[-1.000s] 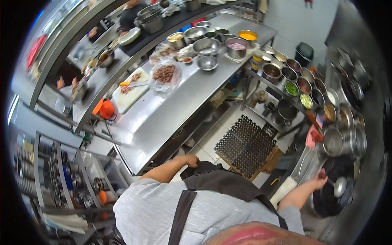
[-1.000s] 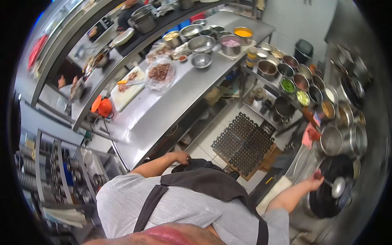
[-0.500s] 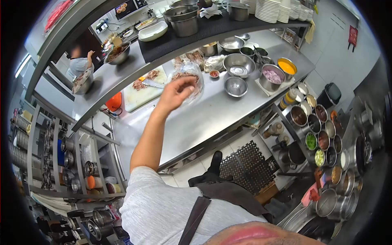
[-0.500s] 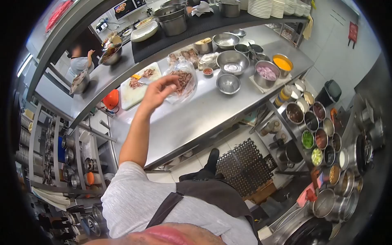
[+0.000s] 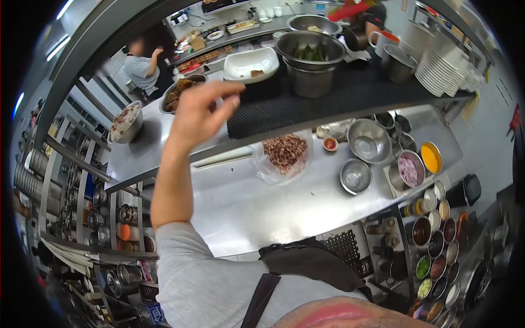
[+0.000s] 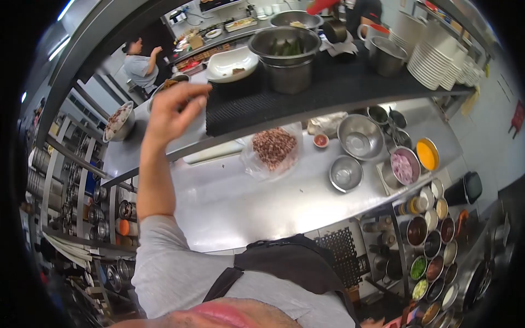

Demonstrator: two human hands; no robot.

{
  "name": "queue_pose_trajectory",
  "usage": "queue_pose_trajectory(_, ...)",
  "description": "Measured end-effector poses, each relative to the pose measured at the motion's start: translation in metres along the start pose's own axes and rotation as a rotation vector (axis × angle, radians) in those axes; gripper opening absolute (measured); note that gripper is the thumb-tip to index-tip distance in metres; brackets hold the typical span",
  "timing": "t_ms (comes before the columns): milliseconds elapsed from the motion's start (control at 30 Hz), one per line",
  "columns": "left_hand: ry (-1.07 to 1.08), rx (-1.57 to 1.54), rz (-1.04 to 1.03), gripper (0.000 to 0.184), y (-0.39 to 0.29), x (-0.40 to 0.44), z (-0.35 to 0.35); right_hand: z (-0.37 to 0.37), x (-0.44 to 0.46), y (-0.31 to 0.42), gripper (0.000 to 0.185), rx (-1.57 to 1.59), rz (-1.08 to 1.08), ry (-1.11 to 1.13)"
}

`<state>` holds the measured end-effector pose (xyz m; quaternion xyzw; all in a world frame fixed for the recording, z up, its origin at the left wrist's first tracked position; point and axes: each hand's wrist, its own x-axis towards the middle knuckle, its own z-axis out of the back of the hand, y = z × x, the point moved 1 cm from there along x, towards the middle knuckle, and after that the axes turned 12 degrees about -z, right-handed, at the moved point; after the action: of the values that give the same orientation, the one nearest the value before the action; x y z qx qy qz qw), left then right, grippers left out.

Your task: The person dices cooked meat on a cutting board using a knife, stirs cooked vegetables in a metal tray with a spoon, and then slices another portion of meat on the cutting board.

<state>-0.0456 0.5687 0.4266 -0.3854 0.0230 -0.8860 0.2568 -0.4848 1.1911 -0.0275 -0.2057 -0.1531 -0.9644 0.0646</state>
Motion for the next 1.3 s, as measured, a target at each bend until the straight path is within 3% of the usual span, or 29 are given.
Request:
queue_pose_trajectory(67, 0.0, 0.166, -0.034, 0.02, 0.032, 0.028, 0.015, -0.036, 0.016, 0.035, 0.03, 0.097, 0.334, -0.071)
queue_pose_trajectory(100, 0.019, 0.306, -0.127, 0.02, 0.051, 0.041, 0.02, -0.056, 0.024, 0.061, 0.033, 0.208, 0.235, 0.222)
queue_pose_trajectory(133, 0.111, 0.343, -0.019, 0.02, 0.065, 0.057, 0.024, -0.067, 0.035, 0.107, 0.037, 0.309, 0.133, 0.518)
queue_pose_trajectory(233, 0.204, 0.46, -0.007, 0.018, 0.113, 0.088, 0.011, -0.048, 0.059, 0.227, 0.036, 0.328, 0.214, 0.639)
queue_pose_trajectory(300, 0.394, 0.368, -0.003, 0.018, 0.144, 0.098, -0.014, -0.062, 0.077, 0.254, 0.035, 0.289, 0.177, 0.916)
queue_pose_trajectory(333, 0.513, 0.442, -0.107, 0.015, 0.148, 0.103, -0.028, -0.08, 0.087, 0.249, 0.035, 0.289, 0.188, 0.923)
queue_pose_trajectory(400, 0.64, 0.211, 0.004, 0.016, 0.15, 0.109, -0.049, -0.101, 0.1, 0.254, 0.034, 0.208, 0.342, 0.879)
queue_pose_trajectory(500, 0.785, 0.249, 0.096, 0.018, 0.148, 0.112, -0.07, -0.116, 0.119, 0.241, 0.035, 0.089, 0.26, 0.934)
queue_pose_trajectory(600, 0.8, 0.406, 0.245, 0.021, 0.156, 0.121, -0.074, -0.138, 0.128, 0.218, 0.034, -0.008, 0.194, 0.943)
queue_pose_trajectory(633, 0.834, 0.457, 0.145, 0.025, 0.183, 0.117, -0.078, -0.148, 0.127, 0.203, 0.033, -0.039, 0.156, 0.93)
queue_pose_trajectory(733, 0.785, 0.34, 0.283, 0.027, 0.17, 0.118, -0.068, -0.162, 0.127, 0.176, 0.031, -0.086, 0.118, 0.921)
queue_pose_trajectory(867, 0.72, 0.304, 0.226, 0.034, 0.178, 0.112, -0.054, -0.177, 0.118, 0.158, 0.029, -0.108, 0.029, 0.91)
queue_pose_trajectory(967, 0.715, 0.405, 0.228, 0.029, 0.178, 0.11, -0.065, -0.133, 0.121, 0.204, 0.028, -0.056, 0.158, 0.944)
queue_pose_trajectory(1133, 0.537, 0.406, 0.15, 0.025, 0.196, 0.137, -0.061, -0.116, 0.11, 0.237, 0.027, -0.007, 0.101, 0.909)
queue_pose_trajectory(1300, 0.885, 0.482, 0.248, 0.022, 0.198, 0.148, -0.091, -0.114, 0.105, 0.236, 0.027, -0.015, 0.051, 0.913)
